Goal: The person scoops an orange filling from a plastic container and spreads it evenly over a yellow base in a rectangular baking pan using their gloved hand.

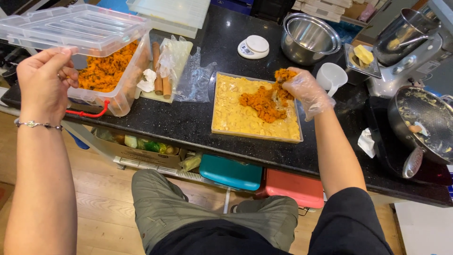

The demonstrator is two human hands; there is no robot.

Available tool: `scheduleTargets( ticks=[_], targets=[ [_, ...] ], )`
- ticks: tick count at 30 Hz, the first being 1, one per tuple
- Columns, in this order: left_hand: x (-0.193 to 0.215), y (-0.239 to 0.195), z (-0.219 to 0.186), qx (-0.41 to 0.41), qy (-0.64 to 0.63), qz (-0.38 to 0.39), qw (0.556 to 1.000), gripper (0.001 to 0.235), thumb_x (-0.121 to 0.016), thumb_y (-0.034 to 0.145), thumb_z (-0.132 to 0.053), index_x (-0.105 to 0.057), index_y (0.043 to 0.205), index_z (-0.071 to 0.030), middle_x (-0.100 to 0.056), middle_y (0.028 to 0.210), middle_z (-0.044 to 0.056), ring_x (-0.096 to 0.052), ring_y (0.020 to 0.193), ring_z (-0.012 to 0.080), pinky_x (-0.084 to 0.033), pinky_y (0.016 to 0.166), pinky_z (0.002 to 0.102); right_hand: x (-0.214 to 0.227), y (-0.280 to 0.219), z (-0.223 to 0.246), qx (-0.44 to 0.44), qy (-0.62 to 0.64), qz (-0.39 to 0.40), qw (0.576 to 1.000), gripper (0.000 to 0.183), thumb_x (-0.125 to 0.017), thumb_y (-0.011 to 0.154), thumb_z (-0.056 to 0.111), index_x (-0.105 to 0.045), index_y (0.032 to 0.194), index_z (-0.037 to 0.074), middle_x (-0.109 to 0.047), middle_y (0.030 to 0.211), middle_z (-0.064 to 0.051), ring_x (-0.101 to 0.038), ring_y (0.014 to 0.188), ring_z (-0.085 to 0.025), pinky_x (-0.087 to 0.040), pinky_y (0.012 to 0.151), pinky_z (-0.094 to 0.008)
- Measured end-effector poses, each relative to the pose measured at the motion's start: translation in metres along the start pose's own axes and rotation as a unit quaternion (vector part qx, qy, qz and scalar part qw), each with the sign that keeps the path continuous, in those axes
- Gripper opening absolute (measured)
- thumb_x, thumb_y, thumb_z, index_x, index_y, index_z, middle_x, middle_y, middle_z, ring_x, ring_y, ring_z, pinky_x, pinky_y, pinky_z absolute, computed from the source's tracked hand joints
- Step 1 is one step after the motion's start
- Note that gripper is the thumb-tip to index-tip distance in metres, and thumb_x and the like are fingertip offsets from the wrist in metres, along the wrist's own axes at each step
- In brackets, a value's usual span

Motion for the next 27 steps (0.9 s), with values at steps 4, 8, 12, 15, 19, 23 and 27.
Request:
scheduleTargets(
  ticks=[4, 8, 12, 15, 19, 23, 27],
  targets=[
    [-0.001, 0.002, 0.001, -0.012, 0.005, -0.002, 1.0, 0.015, -0.079, 0.125, -0.027, -0.086, 0.13, -0.015, -0.06, 0.086, -0.007, -0.056, 0.065, 0.0037, -0.046, 0.061, 0.02, -0.004, 0.003, -0.005, -0.041, -0.056, 0.011, 0.998, 0.027, -0.065, 0.101, 0.005, -0.078, 0.123, 0.014, -0.083, 0.109, -0.003, -0.076, 0.092, -0.013, -0.059, 0.079, -0.029],
    [-0.002, 0.003, 0.001, -0.015, -0.003, 0.001, 1.0, 0.012, -0.08, 0.123, -0.026, -0.086, 0.126, -0.016, -0.063, 0.08, -0.007, -0.057, 0.062, 0.0011, -0.046, 0.057, 0.017, -0.012, -0.013, 0.019, -0.029, -0.018, -0.005, 0.999, 0.022, -0.059, 0.1, 0.004, -0.07, 0.112, 0.018, -0.057, 0.085, 0.007, -0.047, 0.073, -0.006, -0.035, 0.066, -0.028],
    [-0.004, 0.009, -0.001, -0.007, -0.035, -0.005, 0.999, 0.012, -0.084, 0.118, -0.025, -0.087, 0.121, -0.014, -0.061, 0.079, -0.008, -0.049, 0.062, 0.001, -0.034, 0.06, 0.018, -0.027, 0.005, 0.032, 0.041, 0.103, 0.025, 0.994, 0.023, -0.057, 0.098, -0.004, -0.068, 0.108, 0.013, -0.07, 0.097, 0.0, -0.065, 0.083, -0.008, -0.048, 0.07, -0.025],
    [-0.009, 0.012, -0.007, -0.011, -0.048, -0.017, 0.999, 0.009, -0.088, 0.114, -0.022, -0.087, 0.113, -0.013, -0.06, 0.079, -0.009, -0.046, 0.064, 0.0, -0.037, 0.062, 0.019, -0.054, 0.009, 0.075, 0.072, 0.197, 0.072, 0.975, 0.05, -0.049, 0.094, -0.004, -0.07, 0.139, 0.004, -0.069, 0.111, -0.001, -0.062, 0.093, -0.007, -0.047, 0.074, -0.02],
    [-0.014, 0.025, -0.012, -0.036, -0.021, -0.038, 0.998, 0.017, -0.092, 0.112, -0.024, -0.082, 0.101, -0.016, -0.057, 0.076, -0.011, -0.047, 0.064, 0.0006, -0.034, 0.06, 0.02, -0.097, 0.038, 0.131, 0.112, -0.021, 0.024, 0.993, 0.025, -0.043, 0.082, 0.005, -0.029, 0.086, 0.025, -0.026, 0.08, 0.008, -0.019, 0.077, -0.01, -0.021, 0.067, -0.041],
    [-0.022, 0.035, -0.028, -0.025, -0.009, -0.028, 0.999, 0.012, -0.088, 0.107, -0.028, -0.085, 0.104, -0.017, -0.051, 0.073, -0.01, -0.041, 0.062, 0.0016, -0.028, 0.054, 0.021, -0.178, 0.071, 0.186, 0.147, 0.187, 0.098, 0.966, 0.028, -0.051, 0.089, 0.0, -0.036, 0.078, 0.02, -0.032, 0.081, 0.005, -0.032, 0.076, -0.007, -0.02, 0.064, -0.035],
    [-0.034, 0.028, -0.071, -0.028, 0.114, -0.041, 0.992, 0.024, -0.083, 0.104, -0.038, -0.093, 0.114, -0.018, -0.088, 0.107, -0.007, -0.066, 0.08, 0.0045, -0.058, 0.074, 0.024, -0.276, 0.107, 0.244, -0.011, 0.368, 0.239, 0.899, 0.018, -0.058, 0.105, -0.008, -0.05, 0.102, 0.008, -0.058, 0.1, -0.009, -0.064, 0.09, -0.017, -0.055, 0.08, -0.026]
  ],
)
Point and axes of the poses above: each hand's wrist, its own y-axis towards the middle knuckle, its own x-axis out of the back of the hand, z = x × y, the point moved 2 cm from there along y, towards the middle knuckle
